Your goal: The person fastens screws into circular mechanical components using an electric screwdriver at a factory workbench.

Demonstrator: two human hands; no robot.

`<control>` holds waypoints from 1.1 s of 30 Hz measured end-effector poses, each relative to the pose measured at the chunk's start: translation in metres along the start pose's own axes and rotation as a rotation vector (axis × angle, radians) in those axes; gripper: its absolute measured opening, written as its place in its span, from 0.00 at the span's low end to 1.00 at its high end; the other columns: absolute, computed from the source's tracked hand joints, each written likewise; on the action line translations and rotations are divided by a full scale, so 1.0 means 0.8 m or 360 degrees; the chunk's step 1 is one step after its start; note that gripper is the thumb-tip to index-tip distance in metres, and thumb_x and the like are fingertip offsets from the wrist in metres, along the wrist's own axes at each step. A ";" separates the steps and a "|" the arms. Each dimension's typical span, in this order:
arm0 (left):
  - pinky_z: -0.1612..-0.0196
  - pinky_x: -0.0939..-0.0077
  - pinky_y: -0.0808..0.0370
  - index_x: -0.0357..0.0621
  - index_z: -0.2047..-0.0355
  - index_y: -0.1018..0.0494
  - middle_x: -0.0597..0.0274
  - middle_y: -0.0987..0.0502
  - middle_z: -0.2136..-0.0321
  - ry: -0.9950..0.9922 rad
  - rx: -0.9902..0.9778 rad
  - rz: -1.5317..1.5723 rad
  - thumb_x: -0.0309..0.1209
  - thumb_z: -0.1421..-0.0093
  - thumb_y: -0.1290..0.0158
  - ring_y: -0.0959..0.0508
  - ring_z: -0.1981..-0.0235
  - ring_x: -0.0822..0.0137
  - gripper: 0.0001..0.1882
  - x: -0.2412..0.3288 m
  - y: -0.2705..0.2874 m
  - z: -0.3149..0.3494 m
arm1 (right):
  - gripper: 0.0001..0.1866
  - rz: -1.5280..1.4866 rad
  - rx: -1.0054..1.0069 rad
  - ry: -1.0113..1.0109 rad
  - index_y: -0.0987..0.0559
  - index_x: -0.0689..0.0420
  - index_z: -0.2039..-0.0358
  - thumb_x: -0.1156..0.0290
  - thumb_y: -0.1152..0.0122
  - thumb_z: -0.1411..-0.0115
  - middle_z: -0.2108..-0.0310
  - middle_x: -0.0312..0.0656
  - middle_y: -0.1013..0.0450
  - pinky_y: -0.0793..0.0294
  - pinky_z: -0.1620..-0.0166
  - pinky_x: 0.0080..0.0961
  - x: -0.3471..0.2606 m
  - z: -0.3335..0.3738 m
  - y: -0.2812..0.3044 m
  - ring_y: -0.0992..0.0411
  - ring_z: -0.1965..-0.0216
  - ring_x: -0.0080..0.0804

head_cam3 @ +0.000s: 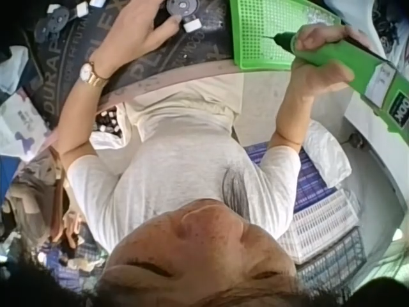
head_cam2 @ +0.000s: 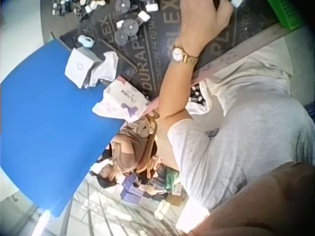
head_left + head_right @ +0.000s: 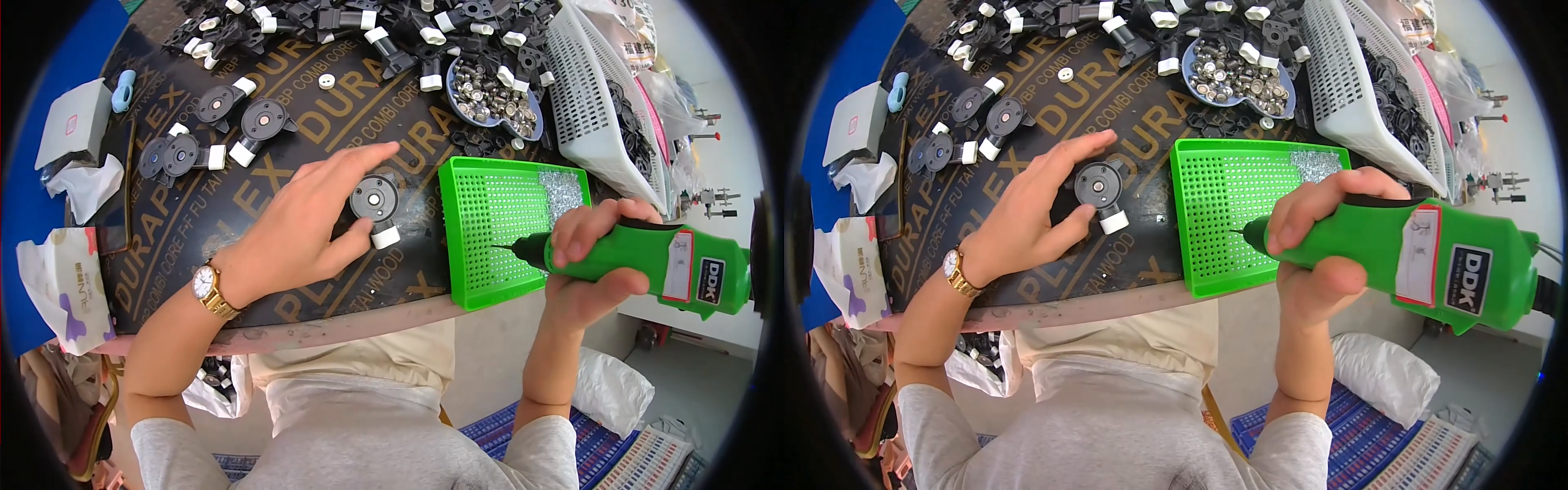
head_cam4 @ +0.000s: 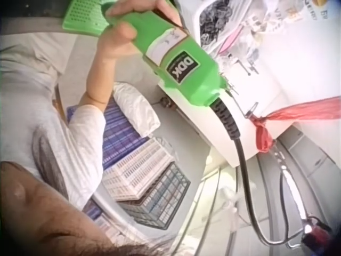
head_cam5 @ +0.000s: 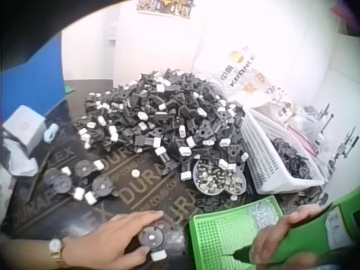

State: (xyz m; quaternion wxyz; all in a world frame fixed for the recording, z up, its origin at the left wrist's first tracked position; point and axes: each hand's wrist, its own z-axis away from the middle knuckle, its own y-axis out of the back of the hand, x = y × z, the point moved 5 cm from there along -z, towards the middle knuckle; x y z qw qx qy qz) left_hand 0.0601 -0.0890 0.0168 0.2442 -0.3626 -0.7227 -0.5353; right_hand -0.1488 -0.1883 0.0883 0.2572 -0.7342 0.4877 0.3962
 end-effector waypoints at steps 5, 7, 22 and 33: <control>0.55 0.69 0.32 0.39 0.58 0.28 0.55 0.25 0.62 0.0014 0.0191 -0.0130 0.33 0.56 0.37 0.27 0.60 0.56 0.24 -0.013 0.001 0.002 | 0.39 -0.0441 -0.0094 0.0197 0.36 0.61 0.52 0.35 0.53 0.46 0.82 0.32 0.40 0.45 0.78 0.16 -0.025 -0.023 -0.015 0.45 0.85 0.19; 0.57 0.69 0.31 0.39 0.57 0.28 0.57 0.25 0.62 -0.0099 0.0151 -0.0250 0.34 0.55 0.37 0.27 0.62 0.57 0.25 -0.009 0.000 0.001 | 0.42 -0.0616 -0.0318 0.0257 0.36 0.61 0.49 0.33 0.57 0.46 0.81 0.32 0.40 0.44 0.76 0.19 -0.029 -0.034 -0.039 0.45 0.85 0.19; 0.60 0.70 0.33 0.42 0.54 0.29 0.63 0.26 0.63 -0.0026 0.0193 -0.0322 0.39 0.55 0.38 0.29 0.62 0.62 0.28 -0.012 -0.001 0.010 | 0.43 -0.0428 -0.0608 0.0253 0.36 0.60 0.53 0.31 0.55 0.51 0.82 0.34 0.38 0.40 0.81 0.18 0.011 -0.049 -0.152 0.42 0.87 0.21; 0.61 0.69 0.33 0.42 0.57 0.29 0.63 0.28 0.66 -0.0004 0.0169 -0.0305 0.40 0.54 0.40 0.30 0.64 0.61 0.25 -0.015 -0.004 0.009 | 0.31 -0.0062 -0.0551 0.0068 0.35 0.59 0.59 0.43 0.42 0.47 0.84 0.35 0.39 0.42 0.83 0.17 0.012 -0.046 -0.167 0.42 0.86 0.21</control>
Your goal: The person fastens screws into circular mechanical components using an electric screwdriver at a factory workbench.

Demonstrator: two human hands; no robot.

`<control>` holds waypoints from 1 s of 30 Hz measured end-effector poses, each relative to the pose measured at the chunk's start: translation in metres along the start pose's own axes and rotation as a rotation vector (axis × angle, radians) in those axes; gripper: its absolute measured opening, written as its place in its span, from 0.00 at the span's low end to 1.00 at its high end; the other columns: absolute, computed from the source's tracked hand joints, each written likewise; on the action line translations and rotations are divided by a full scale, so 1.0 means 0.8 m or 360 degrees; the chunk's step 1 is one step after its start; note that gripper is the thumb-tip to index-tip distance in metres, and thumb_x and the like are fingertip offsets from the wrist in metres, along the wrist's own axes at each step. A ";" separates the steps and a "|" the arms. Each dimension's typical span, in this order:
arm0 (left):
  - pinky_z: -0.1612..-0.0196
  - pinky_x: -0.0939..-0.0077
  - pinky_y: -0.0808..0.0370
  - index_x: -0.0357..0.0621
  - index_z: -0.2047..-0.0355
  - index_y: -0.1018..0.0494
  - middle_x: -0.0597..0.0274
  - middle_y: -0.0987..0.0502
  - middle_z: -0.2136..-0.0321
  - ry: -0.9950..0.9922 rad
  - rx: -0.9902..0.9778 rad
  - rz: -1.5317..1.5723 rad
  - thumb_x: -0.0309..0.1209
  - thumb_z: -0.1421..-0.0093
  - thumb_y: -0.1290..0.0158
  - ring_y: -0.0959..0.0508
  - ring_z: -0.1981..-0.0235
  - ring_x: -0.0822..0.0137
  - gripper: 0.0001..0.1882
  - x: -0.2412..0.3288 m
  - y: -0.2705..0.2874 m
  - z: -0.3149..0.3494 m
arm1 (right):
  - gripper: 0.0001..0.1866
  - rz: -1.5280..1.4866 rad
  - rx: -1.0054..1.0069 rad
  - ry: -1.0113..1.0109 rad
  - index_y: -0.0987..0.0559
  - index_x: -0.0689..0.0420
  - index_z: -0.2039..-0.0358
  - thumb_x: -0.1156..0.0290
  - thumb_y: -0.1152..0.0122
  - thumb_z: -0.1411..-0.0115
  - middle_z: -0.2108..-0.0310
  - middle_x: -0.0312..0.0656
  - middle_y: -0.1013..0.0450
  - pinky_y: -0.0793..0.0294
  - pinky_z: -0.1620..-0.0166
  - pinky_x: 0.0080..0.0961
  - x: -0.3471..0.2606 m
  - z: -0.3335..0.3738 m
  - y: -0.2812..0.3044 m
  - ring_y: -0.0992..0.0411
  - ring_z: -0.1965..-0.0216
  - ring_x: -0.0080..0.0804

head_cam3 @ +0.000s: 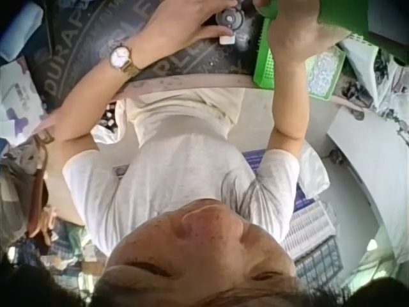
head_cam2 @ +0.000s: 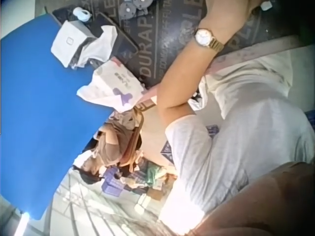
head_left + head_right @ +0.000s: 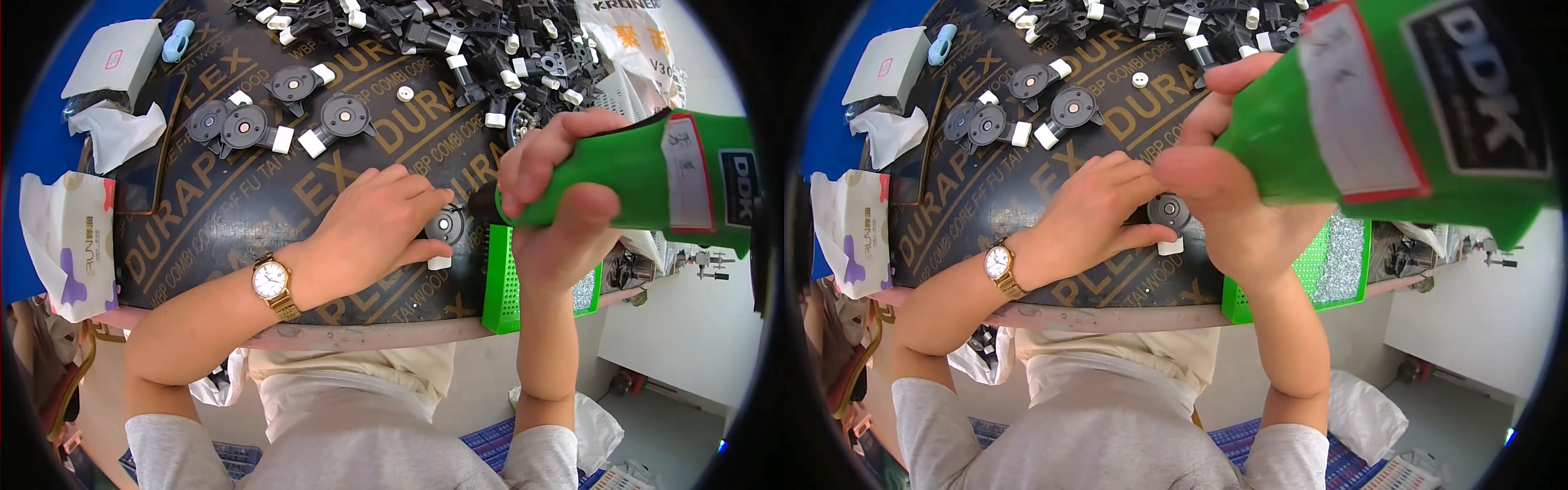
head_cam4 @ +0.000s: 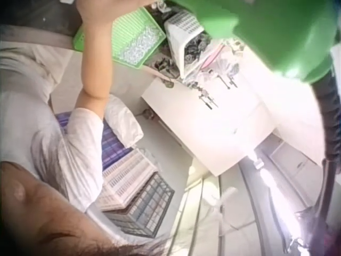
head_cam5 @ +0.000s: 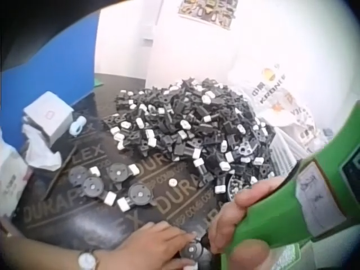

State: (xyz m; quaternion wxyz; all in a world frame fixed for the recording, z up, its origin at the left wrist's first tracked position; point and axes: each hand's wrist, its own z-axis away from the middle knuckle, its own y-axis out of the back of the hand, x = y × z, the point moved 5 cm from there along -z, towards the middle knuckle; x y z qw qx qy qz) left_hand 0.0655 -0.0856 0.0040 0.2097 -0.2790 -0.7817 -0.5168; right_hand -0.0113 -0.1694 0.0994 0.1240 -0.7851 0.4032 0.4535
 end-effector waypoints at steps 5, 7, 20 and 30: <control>0.60 0.69 0.33 0.40 0.60 0.28 0.62 0.30 0.70 0.0032 0.0032 0.0084 0.40 0.53 0.40 0.31 0.64 0.61 0.23 0.000 -0.001 0.001 | 0.24 -0.0124 -0.0119 0.0047 0.34 0.60 0.60 0.53 0.42 0.43 0.83 0.36 0.39 0.41 0.82 0.17 0.000 0.012 -0.014 0.42 0.86 0.21; 0.60 0.69 0.32 0.39 0.62 0.28 0.61 0.30 0.71 -0.0007 0.0065 0.0032 0.40 0.53 0.40 0.31 0.65 0.60 0.21 0.003 -0.004 0.000 | 0.14 -0.0048 0.0163 0.0132 0.32 0.65 0.64 0.69 0.41 0.46 0.82 0.37 0.34 0.39 0.81 0.16 0.001 0.009 -0.005 0.38 0.85 0.21; 0.65 0.69 0.30 0.41 0.60 0.28 0.60 0.31 0.72 -0.0047 0.0067 -0.0114 0.41 0.54 0.39 0.29 0.68 0.59 0.24 0.010 -0.006 -0.007 | 0.29 -0.0470 0.0267 0.0051 0.35 0.61 0.52 0.46 0.50 0.41 0.82 0.35 0.40 0.42 0.77 0.18 -0.002 0.004 0.034 0.43 0.84 0.22; 0.62 0.70 0.31 0.41 0.52 0.31 0.59 0.30 0.67 -0.0150 -0.0162 0.0104 0.30 0.55 0.41 0.31 0.66 0.59 0.27 0.008 -0.002 -0.006 | 0.33 -0.0090 0.0451 -0.0050 0.38 0.60 0.54 0.41 0.50 0.44 0.85 0.35 0.39 0.42 0.84 0.15 -0.028 0.088 0.137 0.43 0.89 0.21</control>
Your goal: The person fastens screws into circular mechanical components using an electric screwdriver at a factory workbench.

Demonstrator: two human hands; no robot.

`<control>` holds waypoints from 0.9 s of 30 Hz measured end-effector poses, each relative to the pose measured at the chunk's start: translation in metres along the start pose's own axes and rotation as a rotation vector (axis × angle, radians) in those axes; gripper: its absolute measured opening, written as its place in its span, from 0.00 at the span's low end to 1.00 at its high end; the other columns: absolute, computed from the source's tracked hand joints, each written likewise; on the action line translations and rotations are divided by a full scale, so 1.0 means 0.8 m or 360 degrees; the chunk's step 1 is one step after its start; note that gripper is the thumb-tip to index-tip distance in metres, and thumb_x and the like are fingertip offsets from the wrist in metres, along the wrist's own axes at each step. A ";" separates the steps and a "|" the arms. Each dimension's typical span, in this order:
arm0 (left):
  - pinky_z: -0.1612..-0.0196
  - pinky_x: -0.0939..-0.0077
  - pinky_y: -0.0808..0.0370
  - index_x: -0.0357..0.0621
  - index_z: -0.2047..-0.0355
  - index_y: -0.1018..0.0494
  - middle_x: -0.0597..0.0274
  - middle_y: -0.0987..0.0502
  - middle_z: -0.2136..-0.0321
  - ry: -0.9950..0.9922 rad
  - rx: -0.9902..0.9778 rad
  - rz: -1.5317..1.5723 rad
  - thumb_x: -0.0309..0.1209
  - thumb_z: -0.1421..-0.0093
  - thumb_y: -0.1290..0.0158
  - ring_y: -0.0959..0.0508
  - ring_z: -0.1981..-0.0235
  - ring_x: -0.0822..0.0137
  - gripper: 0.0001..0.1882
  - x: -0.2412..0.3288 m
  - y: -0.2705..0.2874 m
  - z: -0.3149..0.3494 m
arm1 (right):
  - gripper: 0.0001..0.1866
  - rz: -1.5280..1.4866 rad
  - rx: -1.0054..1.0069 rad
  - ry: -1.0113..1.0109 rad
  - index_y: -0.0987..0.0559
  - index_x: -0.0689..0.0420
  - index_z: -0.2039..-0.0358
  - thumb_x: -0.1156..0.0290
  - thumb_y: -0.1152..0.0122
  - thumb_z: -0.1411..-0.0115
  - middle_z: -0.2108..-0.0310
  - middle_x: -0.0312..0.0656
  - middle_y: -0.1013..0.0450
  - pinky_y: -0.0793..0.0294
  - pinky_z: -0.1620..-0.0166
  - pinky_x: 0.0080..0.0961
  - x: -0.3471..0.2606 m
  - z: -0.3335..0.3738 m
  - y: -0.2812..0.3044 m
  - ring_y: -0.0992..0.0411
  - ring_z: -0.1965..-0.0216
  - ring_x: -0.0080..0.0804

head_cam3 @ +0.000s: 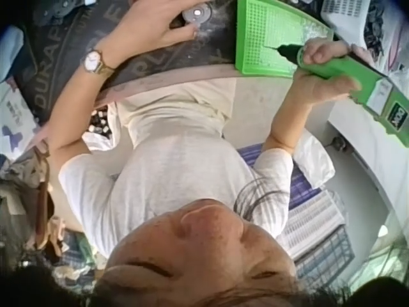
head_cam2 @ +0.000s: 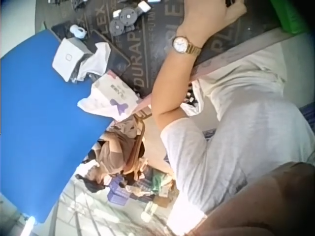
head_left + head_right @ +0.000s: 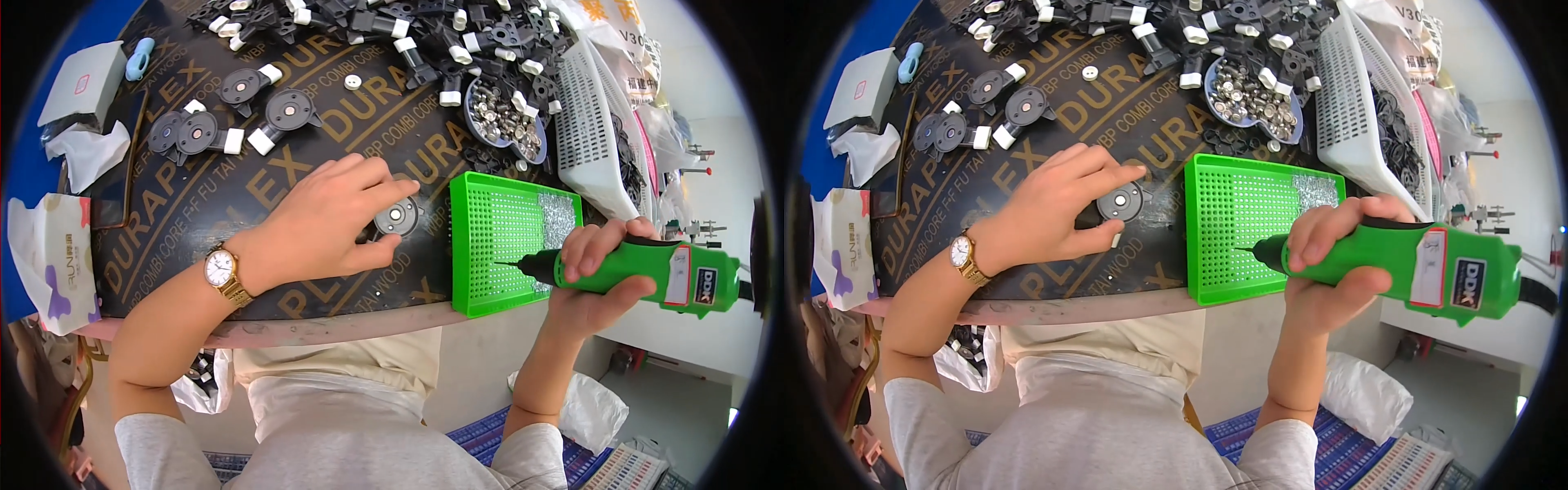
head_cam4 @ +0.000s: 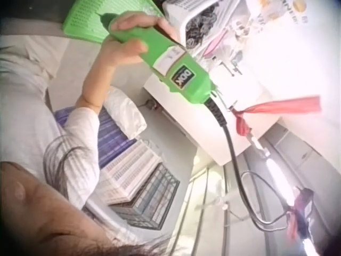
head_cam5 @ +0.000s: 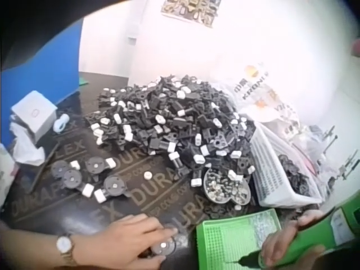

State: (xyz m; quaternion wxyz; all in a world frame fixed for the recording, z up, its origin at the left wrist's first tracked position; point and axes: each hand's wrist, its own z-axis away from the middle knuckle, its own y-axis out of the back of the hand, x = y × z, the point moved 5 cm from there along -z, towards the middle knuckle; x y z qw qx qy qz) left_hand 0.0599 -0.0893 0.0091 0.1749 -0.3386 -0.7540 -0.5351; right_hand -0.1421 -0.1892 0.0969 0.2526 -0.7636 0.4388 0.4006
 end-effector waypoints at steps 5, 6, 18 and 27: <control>0.61 0.70 0.32 0.41 0.51 0.31 0.57 0.30 0.67 -0.0021 -0.0053 0.0013 0.28 0.56 0.43 0.31 0.66 0.58 0.28 0.000 -0.003 -0.001 | 0.36 0.0071 0.0062 -0.0027 0.38 0.60 0.55 0.39 0.46 0.48 0.85 0.35 0.38 0.42 0.84 0.16 0.006 0.012 0.010 0.42 0.89 0.21; 0.61 0.70 0.32 0.41 0.51 0.31 0.57 0.30 0.67 -0.0021 -0.0060 0.0011 0.28 0.56 0.43 0.31 0.66 0.58 0.28 0.001 -0.003 -0.001 | 0.36 0.0068 0.0068 -0.0029 0.38 0.60 0.55 0.39 0.46 0.48 0.85 0.35 0.38 0.42 0.84 0.16 0.006 0.013 0.010 0.42 0.89 0.21; 0.58 0.68 0.33 0.40 0.49 0.32 0.56 0.30 0.64 -0.0044 -0.0120 0.0040 0.29 0.55 0.44 0.32 0.64 0.57 0.29 0.003 -0.002 -0.002 | 0.35 0.0155 0.0185 -0.0061 0.38 0.60 0.55 0.41 0.44 0.48 0.84 0.35 0.39 0.42 0.84 0.17 0.008 0.015 0.007 0.42 0.87 0.21; 0.52 0.65 0.37 0.43 0.53 0.35 0.57 0.30 0.56 0.0219 0.0050 -0.0052 0.40 0.56 0.37 0.33 0.54 0.55 0.32 0.012 -0.007 0.007 | 0.34 -0.0281 0.0018 0.0101 0.36 0.60 0.51 0.40 0.56 0.42 0.82 0.35 0.39 0.43 0.79 0.17 -0.010 -0.010 -0.013 0.44 0.86 0.21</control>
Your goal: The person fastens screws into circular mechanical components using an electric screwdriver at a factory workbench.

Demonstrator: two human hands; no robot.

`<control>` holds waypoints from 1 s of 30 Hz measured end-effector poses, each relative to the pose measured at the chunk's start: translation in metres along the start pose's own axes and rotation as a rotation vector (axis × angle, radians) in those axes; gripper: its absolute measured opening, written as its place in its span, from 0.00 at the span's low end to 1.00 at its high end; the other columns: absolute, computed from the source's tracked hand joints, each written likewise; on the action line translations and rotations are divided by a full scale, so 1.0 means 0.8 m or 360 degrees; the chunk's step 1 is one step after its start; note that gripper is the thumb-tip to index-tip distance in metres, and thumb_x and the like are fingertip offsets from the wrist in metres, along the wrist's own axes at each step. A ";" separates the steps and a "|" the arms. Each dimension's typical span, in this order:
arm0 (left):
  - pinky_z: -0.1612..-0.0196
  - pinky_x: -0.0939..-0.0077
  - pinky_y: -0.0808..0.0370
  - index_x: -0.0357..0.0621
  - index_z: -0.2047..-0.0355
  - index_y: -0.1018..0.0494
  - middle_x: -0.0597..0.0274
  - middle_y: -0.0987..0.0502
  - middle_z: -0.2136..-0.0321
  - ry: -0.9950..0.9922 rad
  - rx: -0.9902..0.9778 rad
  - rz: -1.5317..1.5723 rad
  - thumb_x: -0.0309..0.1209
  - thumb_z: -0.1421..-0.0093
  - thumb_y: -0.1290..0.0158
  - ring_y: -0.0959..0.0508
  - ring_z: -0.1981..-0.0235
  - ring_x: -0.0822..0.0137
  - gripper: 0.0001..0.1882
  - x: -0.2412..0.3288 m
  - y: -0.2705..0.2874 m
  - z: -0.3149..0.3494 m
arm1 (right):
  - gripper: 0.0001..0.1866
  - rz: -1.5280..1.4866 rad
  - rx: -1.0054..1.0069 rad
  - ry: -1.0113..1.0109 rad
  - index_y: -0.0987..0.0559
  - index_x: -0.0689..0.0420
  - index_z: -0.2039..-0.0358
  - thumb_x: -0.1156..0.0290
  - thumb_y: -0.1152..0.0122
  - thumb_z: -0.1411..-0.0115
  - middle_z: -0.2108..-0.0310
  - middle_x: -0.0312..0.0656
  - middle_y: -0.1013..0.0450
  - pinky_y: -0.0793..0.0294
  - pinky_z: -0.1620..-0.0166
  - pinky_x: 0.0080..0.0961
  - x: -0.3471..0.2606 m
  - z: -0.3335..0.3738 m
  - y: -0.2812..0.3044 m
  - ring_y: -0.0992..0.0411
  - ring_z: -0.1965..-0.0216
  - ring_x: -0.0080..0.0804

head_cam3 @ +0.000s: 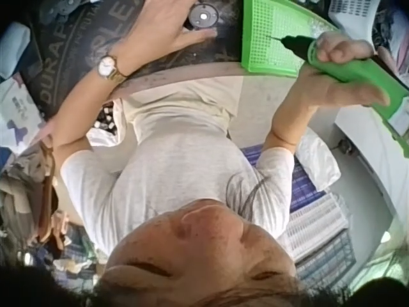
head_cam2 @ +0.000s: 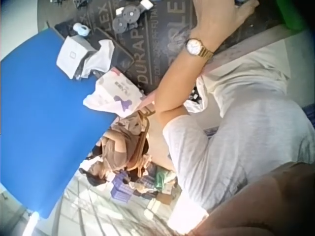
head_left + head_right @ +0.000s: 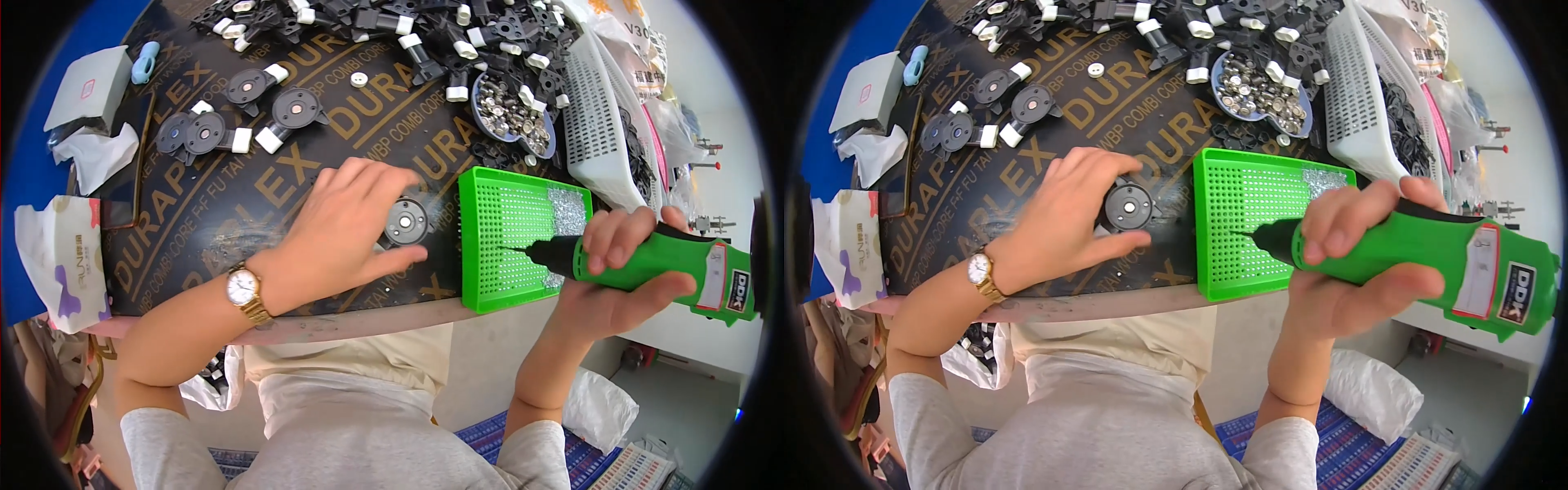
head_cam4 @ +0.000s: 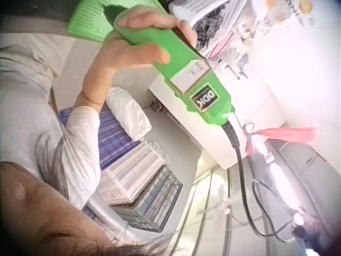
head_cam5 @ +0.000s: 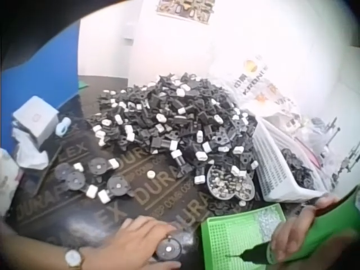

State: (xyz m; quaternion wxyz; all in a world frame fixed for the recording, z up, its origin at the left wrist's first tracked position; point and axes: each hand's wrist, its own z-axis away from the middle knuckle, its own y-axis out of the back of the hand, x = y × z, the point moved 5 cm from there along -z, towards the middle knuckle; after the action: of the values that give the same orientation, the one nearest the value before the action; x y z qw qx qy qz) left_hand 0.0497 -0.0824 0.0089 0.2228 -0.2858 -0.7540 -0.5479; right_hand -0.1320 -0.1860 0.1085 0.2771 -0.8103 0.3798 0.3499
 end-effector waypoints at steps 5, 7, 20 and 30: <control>0.54 0.67 0.38 0.45 0.56 0.32 0.63 0.28 0.57 -0.0026 0.0009 0.0009 0.38 0.56 0.36 0.33 0.54 0.59 0.27 -0.005 0.002 0.003 | 0.38 -0.0371 -0.0318 0.0159 0.36 0.60 0.49 0.35 0.59 0.43 0.80 0.32 0.39 0.42 0.75 0.20 0.036 -0.011 -0.066 0.43 0.84 0.19; 0.54 0.68 0.38 0.45 0.57 0.31 0.65 0.28 0.57 -0.0045 0.0024 0.0036 0.38 0.57 0.36 0.33 0.54 0.61 0.26 -0.004 0.002 0.001 | 0.38 -0.0390 -0.0373 0.0179 0.36 0.60 0.50 0.35 0.59 0.43 0.81 0.32 0.39 0.42 0.76 0.19 0.044 -0.017 -0.080 0.43 0.85 0.19; 0.53 0.66 0.40 0.47 0.58 0.31 0.69 0.28 0.58 -0.0015 0.0045 0.0024 0.41 0.56 0.37 0.34 0.53 0.62 0.26 -0.011 0.000 0.006 | 0.39 -0.0305 -0.0551 0.0140 0.36 0.60 0.52 0.33 0.57 0.46 0.81 0.33 0.39 0.40 0.79 0.17 0.065 -0.017 -0.105 0.43 0.86 0.20; 0.57 0.69 0.38 0.49 0.63 0.26 0.70 0.28 0.60 -0.0150 0.0385 0.0075 0.38 0.55 0.38 0.32 0.56 0.64 0.18 -0.011 0.012 0.004 | 0.40 -0.0436 -0.0572 0.0184 0.36 0.60 0.50 0.33 0.57 0.45 0.81 0.33 0.39 0.43 0.79 0.17 0.043 -0.017 -0.108 0.43 0.85 0.19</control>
State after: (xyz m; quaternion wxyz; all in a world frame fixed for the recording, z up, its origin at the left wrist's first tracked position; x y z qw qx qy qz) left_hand 0.0626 -0.0792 0.0086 0.2328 -0.2999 -0.8173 -0.4335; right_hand -0.0413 -0.1619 0.1056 0.1510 -0.9093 0.2130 0.3241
